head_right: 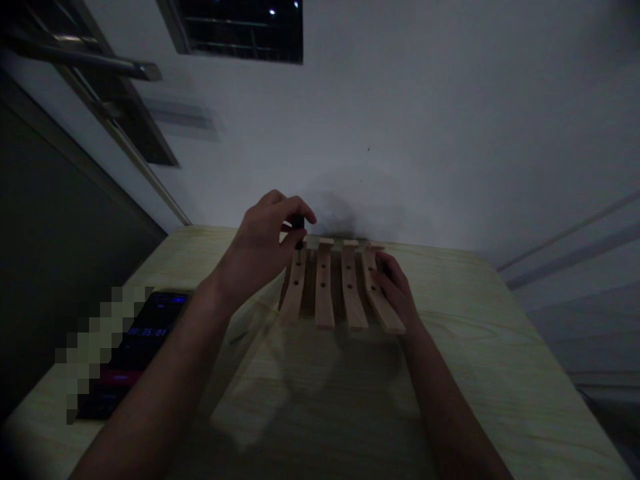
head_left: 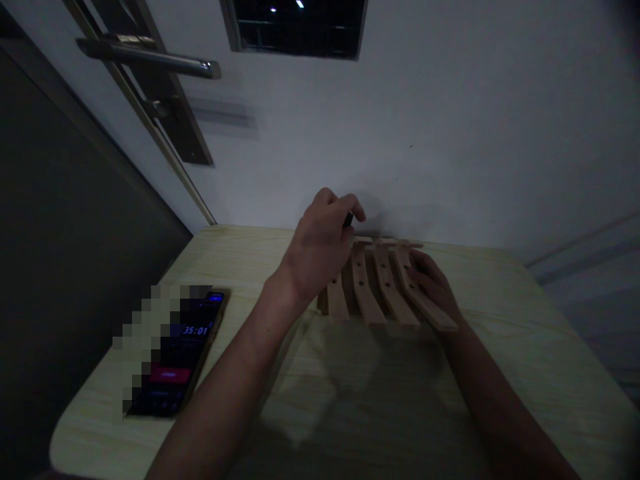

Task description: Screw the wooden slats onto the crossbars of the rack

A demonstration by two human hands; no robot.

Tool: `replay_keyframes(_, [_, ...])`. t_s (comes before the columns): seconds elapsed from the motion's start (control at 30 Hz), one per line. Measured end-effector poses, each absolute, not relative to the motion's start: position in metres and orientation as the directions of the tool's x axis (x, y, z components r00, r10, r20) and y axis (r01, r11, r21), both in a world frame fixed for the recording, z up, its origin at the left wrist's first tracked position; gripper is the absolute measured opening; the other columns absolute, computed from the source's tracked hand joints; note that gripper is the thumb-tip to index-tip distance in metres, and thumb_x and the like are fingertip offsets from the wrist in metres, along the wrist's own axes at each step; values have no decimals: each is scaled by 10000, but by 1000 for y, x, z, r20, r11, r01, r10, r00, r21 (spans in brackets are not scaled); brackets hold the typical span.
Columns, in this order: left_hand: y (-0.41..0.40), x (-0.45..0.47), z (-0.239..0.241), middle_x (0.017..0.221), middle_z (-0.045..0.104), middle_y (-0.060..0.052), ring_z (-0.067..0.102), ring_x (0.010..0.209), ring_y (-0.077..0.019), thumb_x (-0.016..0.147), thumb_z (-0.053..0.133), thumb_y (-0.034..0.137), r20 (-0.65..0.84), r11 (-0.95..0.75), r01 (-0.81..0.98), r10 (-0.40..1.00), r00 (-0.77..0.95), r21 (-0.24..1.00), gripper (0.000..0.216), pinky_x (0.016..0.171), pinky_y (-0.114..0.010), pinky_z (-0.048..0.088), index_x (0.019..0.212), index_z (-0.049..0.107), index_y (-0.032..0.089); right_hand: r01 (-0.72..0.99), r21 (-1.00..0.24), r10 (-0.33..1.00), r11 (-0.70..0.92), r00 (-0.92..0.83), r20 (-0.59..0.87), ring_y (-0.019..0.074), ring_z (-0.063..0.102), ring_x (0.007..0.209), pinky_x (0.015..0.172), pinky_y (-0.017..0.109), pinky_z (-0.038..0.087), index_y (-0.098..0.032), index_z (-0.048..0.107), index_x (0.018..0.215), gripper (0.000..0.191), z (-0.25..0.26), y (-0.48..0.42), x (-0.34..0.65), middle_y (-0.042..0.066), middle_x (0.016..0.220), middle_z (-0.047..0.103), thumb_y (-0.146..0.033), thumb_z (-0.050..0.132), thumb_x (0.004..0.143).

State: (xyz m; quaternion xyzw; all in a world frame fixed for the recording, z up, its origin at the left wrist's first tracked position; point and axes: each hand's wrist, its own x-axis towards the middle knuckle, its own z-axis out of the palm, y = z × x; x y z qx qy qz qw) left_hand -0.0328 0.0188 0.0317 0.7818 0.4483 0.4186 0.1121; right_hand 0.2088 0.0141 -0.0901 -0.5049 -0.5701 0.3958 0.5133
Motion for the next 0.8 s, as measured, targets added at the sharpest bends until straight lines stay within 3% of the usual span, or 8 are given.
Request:
replay_keyframes(0.17, [14,-33,36,904,594,-34,564,837,-141,694,439,-33,543,-597,603,784,300,529,423,756,-288,491,1036,559,185,180,-968,982,177,40,187,250,493,1124,1034,479,326,-327,588,1069,323,-89,14,209,9,1167,578,-385,613,752])
replay_keyframes(0.43, [18,-36,33,863,664,-16,604,791,-129,695,418,-40,548,-599,614,780,302,514,382,774,-276,479,939,623,170,137,-977,984,162,56,171,245,491,1129,1035,465,318,-334,599,1043,306,-88,14,206,-3,1161,577,-354,620,738])
replay_keyframes(0.63, [21,-35,29,892,634,-29,589,811,-120,749,440,-5,593,-614,595,760,268,519,326,764,-259,504,951,634,163,143,-977,985,160,44,168,254,486,1132,1029,467,320,-325,590,1048,314,-89,14,208,2,1165,565,-363,616,737])
replay_keyframes(0.8, [24,-37,27,884,551,-32,570,789,-122,767,595,131,605,-604,597,761,235,528,153,743,-277,526,908,642,168,132,-979,985,156,51,164,265,471,1147,1042,475,294,-310,588,1059,335,-88,14,208,18,1176,558,-361,619,729])
